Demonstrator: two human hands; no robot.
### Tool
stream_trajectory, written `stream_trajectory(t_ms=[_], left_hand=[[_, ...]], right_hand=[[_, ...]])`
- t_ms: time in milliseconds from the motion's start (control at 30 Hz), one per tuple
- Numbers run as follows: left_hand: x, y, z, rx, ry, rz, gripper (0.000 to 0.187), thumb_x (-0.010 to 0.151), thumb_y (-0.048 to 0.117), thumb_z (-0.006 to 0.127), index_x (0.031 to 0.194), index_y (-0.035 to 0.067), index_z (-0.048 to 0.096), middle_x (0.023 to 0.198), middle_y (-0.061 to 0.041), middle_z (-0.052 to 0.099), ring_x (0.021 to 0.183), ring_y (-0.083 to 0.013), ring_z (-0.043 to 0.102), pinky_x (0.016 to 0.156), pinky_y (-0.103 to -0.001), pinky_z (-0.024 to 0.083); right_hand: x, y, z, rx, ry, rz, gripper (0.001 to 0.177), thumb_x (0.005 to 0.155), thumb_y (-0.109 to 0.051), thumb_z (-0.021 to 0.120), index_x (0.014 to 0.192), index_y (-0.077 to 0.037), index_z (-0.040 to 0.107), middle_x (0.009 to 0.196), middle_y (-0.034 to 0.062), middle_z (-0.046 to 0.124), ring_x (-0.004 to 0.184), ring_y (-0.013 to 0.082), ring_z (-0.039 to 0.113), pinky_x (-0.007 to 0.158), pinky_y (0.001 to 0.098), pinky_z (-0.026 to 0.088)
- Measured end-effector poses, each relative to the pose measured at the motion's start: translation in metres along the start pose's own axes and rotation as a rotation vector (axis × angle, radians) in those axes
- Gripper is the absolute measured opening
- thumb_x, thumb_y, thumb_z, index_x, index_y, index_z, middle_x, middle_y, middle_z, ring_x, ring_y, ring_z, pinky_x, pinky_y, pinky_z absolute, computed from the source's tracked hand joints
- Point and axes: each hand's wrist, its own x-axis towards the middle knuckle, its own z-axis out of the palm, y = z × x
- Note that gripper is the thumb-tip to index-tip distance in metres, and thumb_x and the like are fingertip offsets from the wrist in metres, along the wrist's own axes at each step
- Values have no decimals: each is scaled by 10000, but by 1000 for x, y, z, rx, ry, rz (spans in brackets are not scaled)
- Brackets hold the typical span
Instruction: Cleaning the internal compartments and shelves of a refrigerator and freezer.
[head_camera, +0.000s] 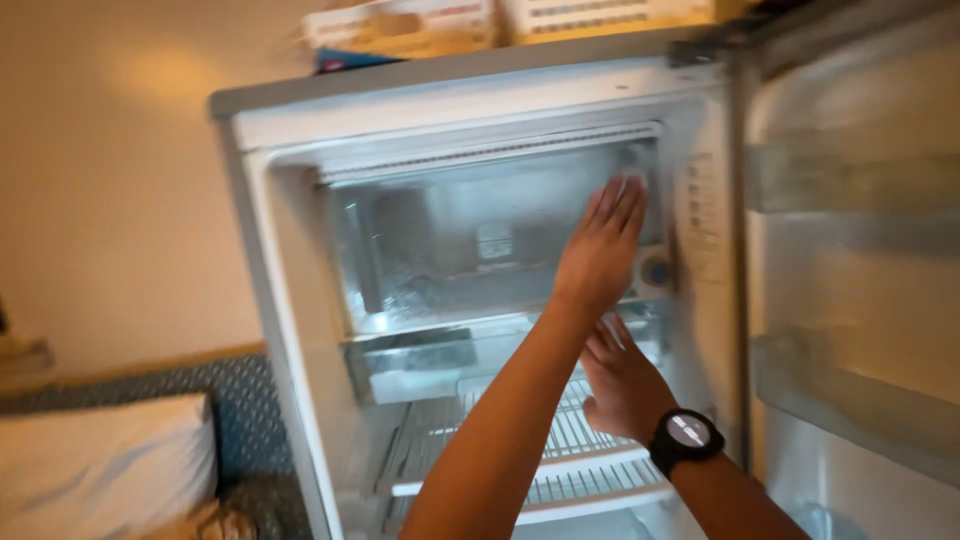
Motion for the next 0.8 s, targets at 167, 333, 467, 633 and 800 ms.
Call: stream_trajectory(t_ms=[167, 333, 467, 633, 800], left_hand=[[-77, -7, -44, -66, 10, 77, 676, 915, 1, 499, 1578, 29, 370, 1656, -162, 390, 1566, -318, 289, 1309, -452, 205], [-98, -61, -88, 153, 121, -179, 771, 882, -64, 486, 1625, 29, 301, 1688, -136, 313, 1586, -329, 262, 1353, -471, 179], [-39, -50, -70, 52, 227, -296, 846, 781, -43, 499, 1594, -21, 263, 1677, -222, 233, 1575, -424, 168, 1302, -508, 132], [-18, -27, -30, -71, 78, -113, 775, 869, -50, 459, 1611, -37, 237, 1709, -219, 227, 1604, -410, 154, 1328, -513, 140], [-110, -26, -82, -60, -84, -104, 739, 893, -1, 511, 1602, 61, 314, 1675, -154, 328, 1584, -338, 248, 1308, -477, 221]], right_hand=[[-4, 0, -1, 3, 8, -73, 953, 620, -98, 725, 1483, 15, 336, 1588, 183, 249, 1518, 389, 158, 1279, 533, 112], [0, -10, -8, -40, 66, -60, 1001, 601, 2, 676, 1529, 56, 307, 1719, 198, 117, 1582, 375, 104, 1216, 529, 116], [-4, -1, 13, -209, 77, -67, 862, 656, 68, 612, 1478, 53, 348, 1692, 179, 130, 1567, 330, 127, 1249, 513, 137], [3, 3, 20, -193, 142, -98, 839, 669, 70, 589, 1475, 96, 357, 1642, 234, 168, 1525, 359, 172, 1209, 543, 141], [3, -1, 15, -175, 58, -59, 827, 691, 35, 598, 1480, 81, 351, 1626, 214, 165, 1535, 345, 165, 1244, 559, 113]])
